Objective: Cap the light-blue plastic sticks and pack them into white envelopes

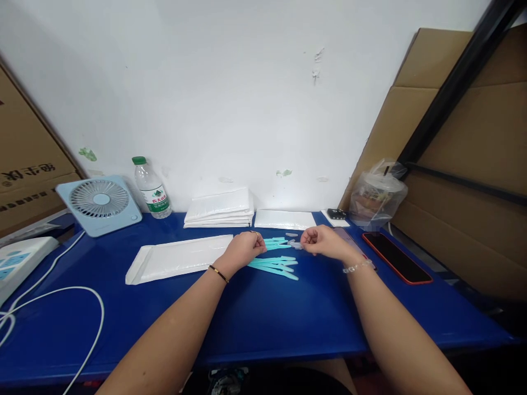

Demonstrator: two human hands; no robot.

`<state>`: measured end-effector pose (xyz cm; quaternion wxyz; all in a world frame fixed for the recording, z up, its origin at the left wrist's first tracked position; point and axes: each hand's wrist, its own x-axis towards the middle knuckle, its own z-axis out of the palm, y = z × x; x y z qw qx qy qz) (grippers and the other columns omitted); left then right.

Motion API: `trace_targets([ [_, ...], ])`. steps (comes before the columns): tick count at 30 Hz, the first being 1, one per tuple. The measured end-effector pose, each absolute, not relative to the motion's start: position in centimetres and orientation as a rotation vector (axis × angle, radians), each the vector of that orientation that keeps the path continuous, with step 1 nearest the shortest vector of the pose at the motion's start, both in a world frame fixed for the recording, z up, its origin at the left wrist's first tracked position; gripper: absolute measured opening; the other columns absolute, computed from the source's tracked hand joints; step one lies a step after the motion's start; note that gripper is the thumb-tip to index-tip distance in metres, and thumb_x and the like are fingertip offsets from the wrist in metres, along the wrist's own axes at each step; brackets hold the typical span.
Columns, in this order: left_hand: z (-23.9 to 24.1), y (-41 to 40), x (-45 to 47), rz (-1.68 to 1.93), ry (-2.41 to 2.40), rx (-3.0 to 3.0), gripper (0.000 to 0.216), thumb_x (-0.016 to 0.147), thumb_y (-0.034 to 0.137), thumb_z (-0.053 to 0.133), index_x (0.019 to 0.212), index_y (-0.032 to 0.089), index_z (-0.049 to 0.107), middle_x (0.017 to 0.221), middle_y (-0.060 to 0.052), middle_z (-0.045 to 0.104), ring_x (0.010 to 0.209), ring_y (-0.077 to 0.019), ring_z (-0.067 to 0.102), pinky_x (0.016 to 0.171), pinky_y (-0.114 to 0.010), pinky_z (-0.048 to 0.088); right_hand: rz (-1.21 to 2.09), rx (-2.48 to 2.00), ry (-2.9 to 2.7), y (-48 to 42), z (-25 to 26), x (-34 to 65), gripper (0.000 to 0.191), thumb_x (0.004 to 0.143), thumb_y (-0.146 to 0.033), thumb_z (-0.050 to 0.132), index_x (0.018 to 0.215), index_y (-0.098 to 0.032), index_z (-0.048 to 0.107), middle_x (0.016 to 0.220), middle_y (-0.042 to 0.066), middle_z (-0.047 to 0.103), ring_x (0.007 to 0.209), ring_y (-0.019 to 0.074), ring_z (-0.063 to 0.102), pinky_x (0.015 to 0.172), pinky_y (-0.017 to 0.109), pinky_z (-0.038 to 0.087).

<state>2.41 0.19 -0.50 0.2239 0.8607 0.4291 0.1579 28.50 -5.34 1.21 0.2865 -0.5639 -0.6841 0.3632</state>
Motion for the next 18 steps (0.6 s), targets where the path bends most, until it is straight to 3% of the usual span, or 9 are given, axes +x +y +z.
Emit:
trace_targets([
  [12,-0.4,-0.6,3.3,0.244,1.126,2.389,0.018,0.077,0.037,0.059,0.077,0.02,0.065,0.074,0.0,0.066,0.066,-0.0144,0.059,0.056,-0.023,0.038,1.147,-1.487,-1.955,-5.0,0.4,27.9,0.016,0.07,-0.028,0.062,0.075,-0.013,0.064,0.066,0.002,0.064,0.05,0.0103,0.055,0.051,0.022,0.045],
  [18,-1.4,0.6,2.8,0.505,1.376,2.632,0.025,0.082,0.029,0.056,0.104,0.022,0.063,0.11,-0.006,0.062,0.103,-0.0219,0.055,0.081,-0.029,0.042,0.559,-1.701,-2.014,-4.3,-0.1,30.1,0.012,0.072,-0.021,0.059,0.081,-0.017,0.066,0.071,0.003,0.064,0.063,0.0143,0.057,0.061,0.024,0.044],
])
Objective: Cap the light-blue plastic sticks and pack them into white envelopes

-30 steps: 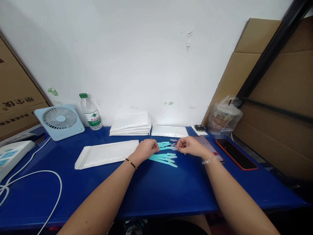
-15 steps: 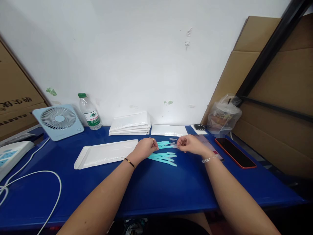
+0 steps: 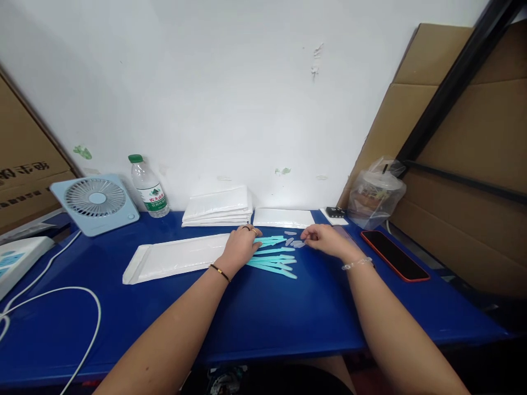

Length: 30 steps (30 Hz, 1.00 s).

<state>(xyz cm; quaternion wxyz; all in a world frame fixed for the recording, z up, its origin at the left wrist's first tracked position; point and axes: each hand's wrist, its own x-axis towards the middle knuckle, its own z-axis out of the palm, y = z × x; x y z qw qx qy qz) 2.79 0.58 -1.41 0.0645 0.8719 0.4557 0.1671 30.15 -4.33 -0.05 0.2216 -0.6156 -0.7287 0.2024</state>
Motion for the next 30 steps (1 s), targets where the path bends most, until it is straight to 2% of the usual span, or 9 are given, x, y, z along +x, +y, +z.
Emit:
trace_targets([
  [2,-1.7,1.0,2.7,0.488,1.429,2.664,0.026,0.082,0.028,0.055,0.107,0.022,0.062,0.112,-0.007,0.061,0.106,-0.0231,0.053,0.082,-0.031,0.041,0.468,-1.665,-2.071,-3.9,-0.7,30.3,0.014,0.07,-0.021,0.061,0.083,-0.018,0.065,0.08,0.004,0.064,0.07,0.0157,0.058,0.064,0.025,0.044],
  [4,-2.0,1.3,2.6,0.453,1.448,2.662,0.021,0.083,0.028,0.054,0.101,0.022,0.063,0.105,-0.006,0.063,0.101,-0.0226,0.055,0.08,-0.031,0.041,0.454,-1.623,-2.126,-3.7,-1.2,30.2,0.013,0.07,-0.022,0.062,0.082,-0.018,0.065,0.084,0.005,0.064,0.074,0.0165,0.058,0.066,0.025,0.044],
  [8,-2.0,1.6,2.4,0.416,1.426,2.632,0.013,0.084,0.027,0.052,0.086,0.022,0.063,0.091,-0.003,0.066,0.088,-0.0198,0.059,0.073,-0.029,0.04,0.495,-1.617,-2.166,-3.5,-1.5,29.7,0.008,0.071,-0.022,0.06,0.075,-0.017,0.065,0.079,0.005,0.064,0.071,0.0164,0.057,0.064,0.025,0.043],
  [13,-1.9,1.6,2.5,0.398,1.449,2.669,0.022,0.088,0.028,0.043,0.083,0.019,0.063,0.087,-0.006,0.067,0.083,-0.0194,0.06,0.07,-0.029,0.038,0.486,-1.635,-2.15,-3.9,-1.0,29.3,0.007,0.071,-0.019,0.056,0.07,-0.017,0.063,0.072,0.004,0.063,0.063,0.0148,0.055,0.059,0.024,0.041],
  [19,-2.0,1.7,2.5,0.477,1.426,2.651,0.023,0.089,0.027,0.041,0.083,0.018,0.061,0.087,-0.006,0.066,0.082,-0.0193,0.059,0.07,-0.028,0.038,0.547,-1.581,-1.961,-4.1,-0.3,28.9,0.016,0.079,-0.026,0.049,0.079,-0.017,0.062,0.066,0.001,0.061,0.058,0.0128,0.052,0.055,0.023,0.039],
  [25,-1.9,1.9,2.4,0.589,1.321,2.512,0.02,0.088,0.025,0.041,0.079,0.02,0.058,0.086,-0.003,0.066,0.077,-0.0168,0.059,0.067,-0.026,0.038,0.635,-1.433,-1.792,-3.9,-0.5,29.3,0.025,0.079,-0.034,0.056,0.097,-0.019,0.064,0.07,0.001,0.063,0.061,0.0139,0.058,0.058,0.025,0.046],
  [30,-1.9,1.8,2.3,0.588,1.289,2.373,0.02,0.087,0.028,0.04,0.079,0.02,0.056,0.084,-0.002,0.065,0.075,-0.0162,0.058,0.063,-0.025,0.038,0.774,-1.368,-1.456,-3.6,-0.4,29.0,0.031,0.076,-0.046,0.063,0.08,-0.015,0.064,0.066,0.003,0.064,0.052,0.0117,0.057,0.05,0.023,0.046],
])
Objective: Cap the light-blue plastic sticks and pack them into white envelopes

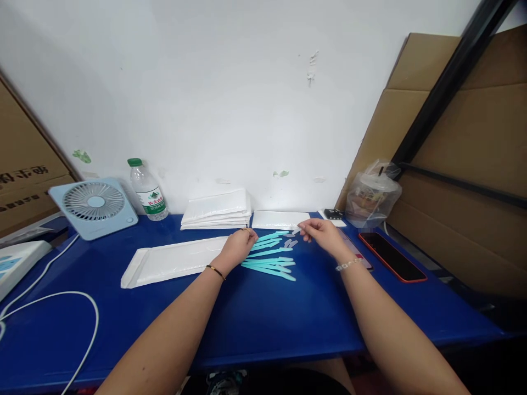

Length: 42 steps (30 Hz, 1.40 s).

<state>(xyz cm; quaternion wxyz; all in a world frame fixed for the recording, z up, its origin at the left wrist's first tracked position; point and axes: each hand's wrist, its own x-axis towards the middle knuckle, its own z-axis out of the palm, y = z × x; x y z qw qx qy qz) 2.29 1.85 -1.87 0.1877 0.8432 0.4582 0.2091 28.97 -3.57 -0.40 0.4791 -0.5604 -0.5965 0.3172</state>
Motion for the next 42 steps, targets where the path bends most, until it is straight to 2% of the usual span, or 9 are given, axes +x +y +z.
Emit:
trace_targets([
  [5,-1.8,1.9,2.4,0.598,1.275,2.305,0.02,0.086,0.029,0.04,0.08,0.02,0.057,0.082,-0.003,0.064,0.077,-0.0166,0.058,0.063,-0.024,0.039,0.854,-1.216,-1.216,-3.1,-1.1,28.3,0.037,0.071,-0.051,0.067,0.075,-0.015,0.059,0.063,0.003,0.064,0.048,0.0117,0.058,0.045,0.023,0.047],
  [10,-1.7,1.8,2.3,0.598,1.264,2.306,0.021,0.086,0.03,0.04,0.08,0.019,0.057,0.08,-0.003,0.064,0.074,-0.0165,0.057,0.062,-0.025,0.039,0.894,-1.214,-1.211,-2.6,-2.0,28.2,0.04,0.07,-0.054,0.068,0.073,-0.016,0.057,0.062,0.003,0.064,0.048,0.0119,0.059,0.044,0.022,0.047],
  [22,-1.3,1.3,2.5,0.561,1.194,2.349,0.024,0.087,0.035,0.04,0.08,0.02,0.058,0.077,-0.001,0.064,0.07,-0.0154,0.057,0.058,-0.024,0.039,0.973,-1.308,-1.453,-3.6,-1.0,26.5,0.038,0.077,-0.053,0.059,0.072,-0.016,0.054,0.062,0.003,0.064,0.047,0.0118,0.058,0.046,0.024,0.046],
  [25,-0.8,0.7,2.3,0.407,1.173,2.328,0.026,0.086,0.039,0.043,0.079,0.02,0.059,0.074,-0.001,0.063,0.067,-0.015,0.056,0.054,-0.023,0.037,0.73,-1.469,-1.673,-3.6,-0.9,27.6,0.032,0.084,-0.045,0.051,0.074,-0.016,0.06,0.065,0.003,0.064,0.049,0.0108,0.054,0.05,0.024,0.043],
  [27,-0.5,0.3,2.4,0.297,1.16,2.331,0.026,0.084,0.039,0.046,0.077,0.019,0.06,0.071,-0.001,0.063,0.066,-0.0151,0.056,0.054,-0.023,0.038,0.495,-1.507,-1.871,-3.4,-1.2,28.6,0.023,0.082,-0.037,0.054,0.079,-0.017,0.065,0.073,0.003,0.064,0.056,0.0114,0.053,0.056,0.024,0.043],
  [30,-0.4,0.2,2.4,0.285,1.18,2.397,0.023,0.083,0.038,0.05,0.081,0.02,0.063,0.077,-0.001,0.065,0.071,-0.0159,0.059,0.059,-0.024,0.04,0.38,-1.466,-2.124,-3.0,-1.9,29.5,0.013,0.076,-0.026,0.06,0.085,-0.019,0.067,0.087,0.004,0.062,0.067,0.013,0.054,0.063,0.025,0.043],
  [34,-0.9,0.9,2.3,0.4,1.325,2.614,0.019,0.081,0.034,0.056,0.091,0.021,0.064,0.095,-0.004,0.065,0.088,-0.0191,0.059,0.074,-0.027,0.041,0.366,-1.491,-2.211,-2.8,-2.2,29.3,0.008,0.077,-0.02,0.057,0.077,-0.017,0.065,0.082,0.005,0.06,0.068,0.0139,0.054,0.064,0.025,0.042],
  [40,-1.5,1.7,2.5,0.361,1.332,2.759,0.013,0.081,0.029,0.055,0.081,0.021,0.065,0.087,-0.004,0.067,0.087,-0.0207,0.059,0.076,-0.031,0.037,0.498,-1.522,-2.023,-3.4,-1.4,28.7,0.015,0.084,-0.028,0.05,0.083,-0.019,0.061,0.072,0.002,0.062,0.062,0.0136,0.055,0.061,0.025,0.043],
  [42,-1.6,1.7,2.7,0.354,1.311,2.803,0.02,0.085,0.027,0.049,0.075,0.019,0.065,0.081,-0.005,0.067,0.082,-0.0203,0.06,0.076,-0.032,0.036,0.599,-1.503,-1.924,-3.5,-1.3,28.6,0.017,0.085,-0.03,0.05,0.086,-0.018,0.062,0.071,0.002,0.064,0.061,0.0135,0.058,0.061,0.025,0.045],
])
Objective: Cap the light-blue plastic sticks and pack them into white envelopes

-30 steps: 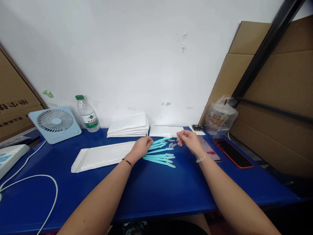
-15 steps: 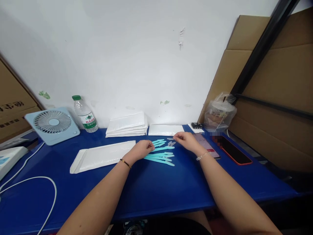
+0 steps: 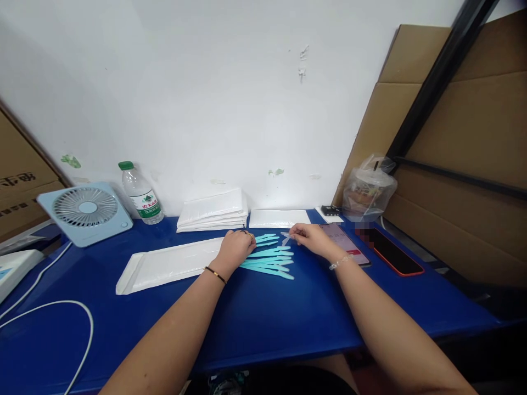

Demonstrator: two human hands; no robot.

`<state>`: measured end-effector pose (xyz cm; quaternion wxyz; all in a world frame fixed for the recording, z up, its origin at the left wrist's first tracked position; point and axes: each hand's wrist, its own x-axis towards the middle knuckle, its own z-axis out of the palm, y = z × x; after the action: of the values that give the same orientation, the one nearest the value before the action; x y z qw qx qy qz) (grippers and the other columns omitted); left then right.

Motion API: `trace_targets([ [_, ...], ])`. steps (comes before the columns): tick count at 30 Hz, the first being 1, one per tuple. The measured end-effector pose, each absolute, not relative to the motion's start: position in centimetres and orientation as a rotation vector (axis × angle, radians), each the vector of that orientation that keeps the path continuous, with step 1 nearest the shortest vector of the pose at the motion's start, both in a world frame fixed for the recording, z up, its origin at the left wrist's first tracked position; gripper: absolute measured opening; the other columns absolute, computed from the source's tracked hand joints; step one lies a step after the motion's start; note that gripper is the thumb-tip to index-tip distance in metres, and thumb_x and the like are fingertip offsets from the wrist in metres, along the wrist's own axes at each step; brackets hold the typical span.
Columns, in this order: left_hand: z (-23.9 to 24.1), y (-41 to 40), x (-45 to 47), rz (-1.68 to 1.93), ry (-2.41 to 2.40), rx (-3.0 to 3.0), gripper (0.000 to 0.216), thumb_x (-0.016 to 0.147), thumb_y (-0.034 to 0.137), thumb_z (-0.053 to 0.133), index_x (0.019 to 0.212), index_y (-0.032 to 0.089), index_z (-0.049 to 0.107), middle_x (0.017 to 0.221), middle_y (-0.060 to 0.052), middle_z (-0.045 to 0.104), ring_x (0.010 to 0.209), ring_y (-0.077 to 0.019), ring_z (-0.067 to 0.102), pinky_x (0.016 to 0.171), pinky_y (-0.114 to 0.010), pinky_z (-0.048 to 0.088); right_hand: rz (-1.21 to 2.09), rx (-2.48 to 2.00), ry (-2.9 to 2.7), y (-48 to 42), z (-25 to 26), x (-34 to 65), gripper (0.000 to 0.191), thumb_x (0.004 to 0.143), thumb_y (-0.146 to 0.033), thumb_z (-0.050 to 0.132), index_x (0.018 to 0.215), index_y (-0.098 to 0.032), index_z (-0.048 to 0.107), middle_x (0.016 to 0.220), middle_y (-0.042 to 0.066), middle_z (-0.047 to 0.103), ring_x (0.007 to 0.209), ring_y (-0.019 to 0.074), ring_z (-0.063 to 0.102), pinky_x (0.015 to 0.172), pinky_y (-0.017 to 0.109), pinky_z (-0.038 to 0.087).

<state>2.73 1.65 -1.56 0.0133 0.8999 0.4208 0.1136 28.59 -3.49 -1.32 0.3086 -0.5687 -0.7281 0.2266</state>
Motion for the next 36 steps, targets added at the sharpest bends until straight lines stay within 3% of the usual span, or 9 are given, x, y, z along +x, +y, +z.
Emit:
trace_targets([
  [5,-1.3,1.5,2.8,0.394,1.293,2.799,0.028,0.088,0.027,0.041,0.076,0.018,0.064,0.082,-0.007,0.067,0.081,-0.0197,0.06,0.075,-0.031,0.036,0.778,-1.411,-1.812,-3.3,-1.6,28.2,0.021,0.082,-0.032,0.055,0.091,-0.016,0.065,0.075,0.006,0.068,0.069,0.0158,0.063,0.066,0.027,0.049],
  [15,-0.9,1.2,2.7,0.427,1.293,2.712,0.026,0.088,0.027,0.04,0.084,0.018,0.065,0.088,-0.006,0.068,0.084,-0.0193,0.06,0.077,-0.03,0.039,0.742,-1.366,-1.88,-3.3,-1.8,27.7,0.02,0.082,-0.029,0.054,0.09,-0.016,0.067,0.078,0.005,0.07,0.067,0.015,0.064,0.067,0.027,0.051],
  [23,-0.5,0.2,3.2,0.4,1.181,2.691,0.027,0.089,0.031,0.043,0.08,0.019,0.065,0.087,-0.004,0.068,0.079,-0.0174,0.06,0.071,-0.027,0.038,0.878,-1.325,-1.908,-3.9,-1.4,26.5,0.02,0.08,-0.027,0.054,0.09,-0.016,0.068,0.069,0.003,0.066,0.064,0.0153,0.062,0.062,0.027,0.049],
  [26,-0.6,0.3,3.0,0.396,1.154,2.647,0.025,0.089,0.034,0.044,0.083,0.022,0.065,0.084,-0.002,0.068,0.076,-0.0165,0.06,0.068,-0.026,0.039,0.73,-1.365,-1.987,-3.8,-1.2,27.2,0.021,0.081,-0.029,0.055,0.093,-0.018,0.069,0.076,0.004,0.067,0.066,0.0153,0.061,0.062,0.027,0.048],
  [30,-1.3,1.3,2.5,0.465,1.305,2.689,0.019,0.085,0.032,0.051,0.094,0.022,0.065,0.096,-0.003,0.067,0.089,-0.0195,0.06,0.075,-0.028,0.04,0.386,-1.399,-2.107,-2.9,-2.0,28.5,0.021,0.08,-0.02,0.056,0.096,-0.021,0.069,0.098,0.006,0.064,0.076,0.0155,0.059,0.071,0.028,0.046],
  [36,-1.9,2.1,2.3,0.408,1.406,2.679,0.017,0.083,0.029,0.053,0.091,0.023,0.066,0.096,-0.003,0.067,0.091,-0.0203,0.059,0.077,-0.029,0.041,0.274,-1.434,-2.243,-2.1,-2.9,28.5,0.012,0.082,-0.017,0.053,0.081,-0.018,0.065,0.085,0.005,0.059,0.074,0.0153,0.056,0.071,0.027,0.044],
])
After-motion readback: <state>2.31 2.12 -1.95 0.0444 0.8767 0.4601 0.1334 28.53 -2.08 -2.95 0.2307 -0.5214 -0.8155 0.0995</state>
